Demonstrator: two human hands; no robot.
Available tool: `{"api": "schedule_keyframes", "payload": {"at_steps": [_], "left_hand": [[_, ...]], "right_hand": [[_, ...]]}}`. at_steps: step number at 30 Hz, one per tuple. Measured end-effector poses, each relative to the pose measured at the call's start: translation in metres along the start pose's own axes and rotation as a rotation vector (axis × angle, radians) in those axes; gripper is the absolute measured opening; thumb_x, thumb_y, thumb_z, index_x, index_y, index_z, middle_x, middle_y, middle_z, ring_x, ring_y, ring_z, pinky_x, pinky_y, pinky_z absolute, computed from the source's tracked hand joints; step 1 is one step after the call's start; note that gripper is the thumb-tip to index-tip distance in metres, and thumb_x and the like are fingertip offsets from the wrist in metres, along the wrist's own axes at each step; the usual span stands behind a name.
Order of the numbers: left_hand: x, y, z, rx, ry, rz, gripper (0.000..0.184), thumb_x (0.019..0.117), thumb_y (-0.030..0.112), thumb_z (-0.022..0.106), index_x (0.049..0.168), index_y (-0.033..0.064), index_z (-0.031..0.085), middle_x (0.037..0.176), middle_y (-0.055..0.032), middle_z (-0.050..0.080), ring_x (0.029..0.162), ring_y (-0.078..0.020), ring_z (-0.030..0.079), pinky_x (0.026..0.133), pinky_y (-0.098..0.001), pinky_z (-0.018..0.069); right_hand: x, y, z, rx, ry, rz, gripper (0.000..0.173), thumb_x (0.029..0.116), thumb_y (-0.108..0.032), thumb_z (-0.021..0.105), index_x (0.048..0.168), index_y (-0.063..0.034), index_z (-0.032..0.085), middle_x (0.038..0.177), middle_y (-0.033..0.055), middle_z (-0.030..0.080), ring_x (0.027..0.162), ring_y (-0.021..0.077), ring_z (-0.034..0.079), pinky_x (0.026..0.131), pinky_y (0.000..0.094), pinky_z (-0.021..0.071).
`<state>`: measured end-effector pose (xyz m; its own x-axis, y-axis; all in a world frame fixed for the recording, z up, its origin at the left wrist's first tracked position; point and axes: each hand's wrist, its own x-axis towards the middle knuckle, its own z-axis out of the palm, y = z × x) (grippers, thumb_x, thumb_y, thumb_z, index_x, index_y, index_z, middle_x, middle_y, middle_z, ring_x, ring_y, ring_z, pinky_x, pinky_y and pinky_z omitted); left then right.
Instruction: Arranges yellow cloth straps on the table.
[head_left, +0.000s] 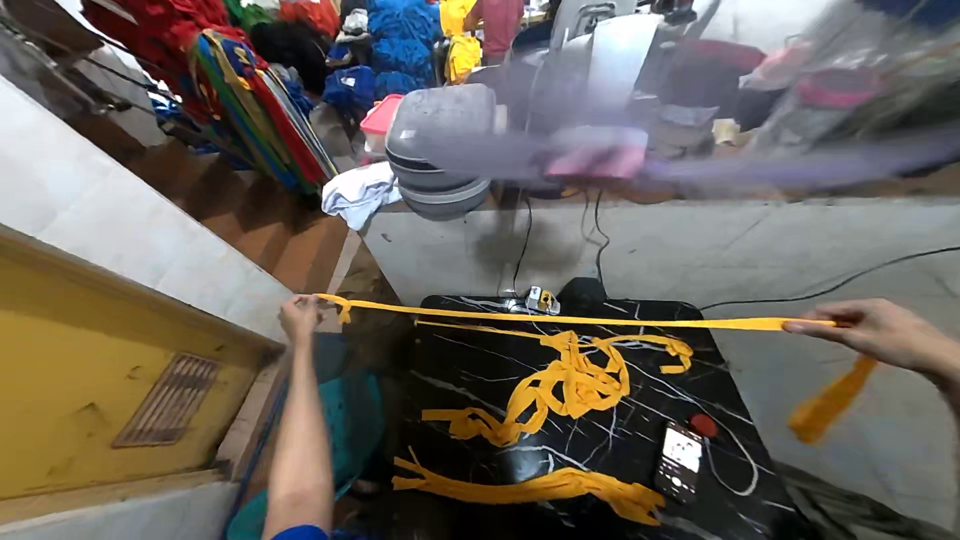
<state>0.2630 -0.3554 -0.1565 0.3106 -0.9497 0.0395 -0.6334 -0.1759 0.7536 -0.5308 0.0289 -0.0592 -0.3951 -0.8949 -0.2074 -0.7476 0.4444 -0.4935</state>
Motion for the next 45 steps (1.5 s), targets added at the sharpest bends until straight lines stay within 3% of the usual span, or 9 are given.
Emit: {"api": "schedule_keyframes", "payload": {"at_steps": [6, 8, 12, 19, 22, 25, 37, 41, 45], "left_hand": [[-0.036, -0.027, 0.098, -0.056, -0.053, -0.276, 0.049, 0.1016, 0.019, 0.062, 0.142, -0.0062, 0.05, 0.136, -0.0317, 0.058, 0.125, -0.0444, 0.058, 0.106, -0.0582, 0.0466], [-0.071, -0.049, 0.125, -0.055, -0.183, -0.33, 0.05, 0.0998, 0.021, 0.065, 0.139, -0.0064, 0.052, 0.128, -0.0324, 0.061, 0.113, -0.0446, 0.064, 0.096, -0.0597, 0.0523], [-0.161, -0.133, 0.192, 0.041, -0.432, -0.162, 0.05, 0.0939, 0.028, 0.071, 0.135, 0.0047, 0.056, 0.112, -0.0213, 0.07, 0.093, -0.0337, 0.071, 0.081, -0.0536, 0.0607], [-0.296, -0.157, 0.204, 0.507, -0.933, 0.216, 0.058, 0.0781, 0.044, 0.083, 0.131, 0.0264, 0.068, 0.148, -0.0199, 0.05, 0.138, -0.0448, 0.043, 0.111, -0.0662, 0.0353], [-0.3, -0.16, 0.2, 0.49, -0.875, 0.175, 0.03, 0.0924, 0.033, 0.07, 0.116, 0.016, 0.075, 0.134, -0.0145, 0.062, 0.131, -0.0357, 0.053, 0.111, -0.0559, 0.0417], [-0.286, -0.15, 0.178, 0.342, -0.853, 0.121, 0.03, 0.1008, 0.028, 0.062, 0.121, 0.0067, 0.069, 0.119, -0.0146, 0.07, 0.114, -0.0299, 0.067, 0.102, -0.0509, 0.0522], [-0.218, -0.105, 0.069, 0.169, -0.809, 0.24, 0.026, 0.0982, 0.036, 0.069, 0.107, 0.0124, 0.076, 0.102, -0.0119, 0.074, 0.094, -0.0285, 0.071, 0.086, -0.0553, 0.0571], [-0.227, -0.105, 0.076, 0.154, -0.768, 0.258, 0.024, 0.1018, 0.032, 0.065, 0.111, 0.0121, 0.074, 0.102, -0.0114, 0.074, 0.091, -0.0271, 0.071, 0.084, -0.0536, 0.058], [-0.238, -0.077, 0.081, 0.119, -0.695, 0.264, 0.022, 0.1016, 0.03, 0.065, 0.116, 0.0169, 0.076, 0.115, -0.007, 0.074, 0.105, -0.0233, 0.07, 0.095, -0.0516, 0.0565]], "right_hand": [[0.073, 0.016, 0.128, -0.176, -0.063, 0.157, 0.036, 0.0982, -0.024, 0.071, 0.123, 0.0015, 0.069, 0.116, 0.0321, 0.067, 0.114, 0.0547, 0.06, 0.098, 0.0778, 0.0381], [0.076, 0.018, 0.184, -0.181, -0.135, 0.199, 0.041, 0.1004, -0.026, 0.067, 0.131, 0.0019, 0.064, 0.127, 0.034, 0.063, 0.124, 0.0551, 0.055, 0.104, 0.0773, 0.0353], [0.04, -0.002, 0.308, -0.098, -0.198, 0.086, 0.048, 0.0957, -0.031, 0.071, 0.134, -0.0034, 0.065, 0.137, 0.0308, 0.058, 0.131, 0.0522, 0.051, 0.104, 0.0765, 0.0371], [-0.045, -0.031, 0.445, -0.178, -0.41, 0.104, 0.071, 0.0908, -0.031, 0.076, 0.155, -0.0203, 0.046, 0.166, 0.0252, 0.023, 0.15, 0.0509, 0.023, 0.111, 0.0785, 0.0234], [-0.062, -0.036, 0.45, -0.248, -0.299, 0.168, 0.043, 0.0898, -0.018, 0.069, 0.132, -0.0092, 0.067, 0.142, 0.0208, 0.059, 0.142, 0.0452, 0.042, 0.112, 0.0742, 0.0285], [-0.068, -0.038, 0.431, -0.242, -0.309, 0.249, 0.032, 0.0923, -0.019, 0.066, 0.122, -0.0096, 0.072, 0.129, 0.0188, 0.068, 0.138, 0.0439, 0.047, 0.113, 0.0737, 0.027], [-0.073, -0.012, 0.383, -0.366, -0.683, 0.37, 0.061, 0.0827, -0.027, 0.082, 0.132, 0.0026, 0.063, 0.135, 0.0294, 0.06, 0.131, 0.0479, 0.053, 0.108, 0.0725, 0.0357], [-0.071, -0.05, 0.402, -0.195, -0.326, 0.232, 0.079, 0.0818, -0.018, 0.082, 0.15, -0.001, 0.046, 0.153, 0.0377, 0.036, 0.141, 0.0587, 0.034, 0.108, 0.0795, 0.029], [-0.046, -0.07, 0.441, -0.135, -0.376, 0.058, 0.088, 0.0869, -0.023, 0.078, 0.162, -0.0186, 0.032, 0.165, 0.024, 0.026, 0.15, 0.051, 0.025, 0.108, 0.0776, 0.0312]]}}
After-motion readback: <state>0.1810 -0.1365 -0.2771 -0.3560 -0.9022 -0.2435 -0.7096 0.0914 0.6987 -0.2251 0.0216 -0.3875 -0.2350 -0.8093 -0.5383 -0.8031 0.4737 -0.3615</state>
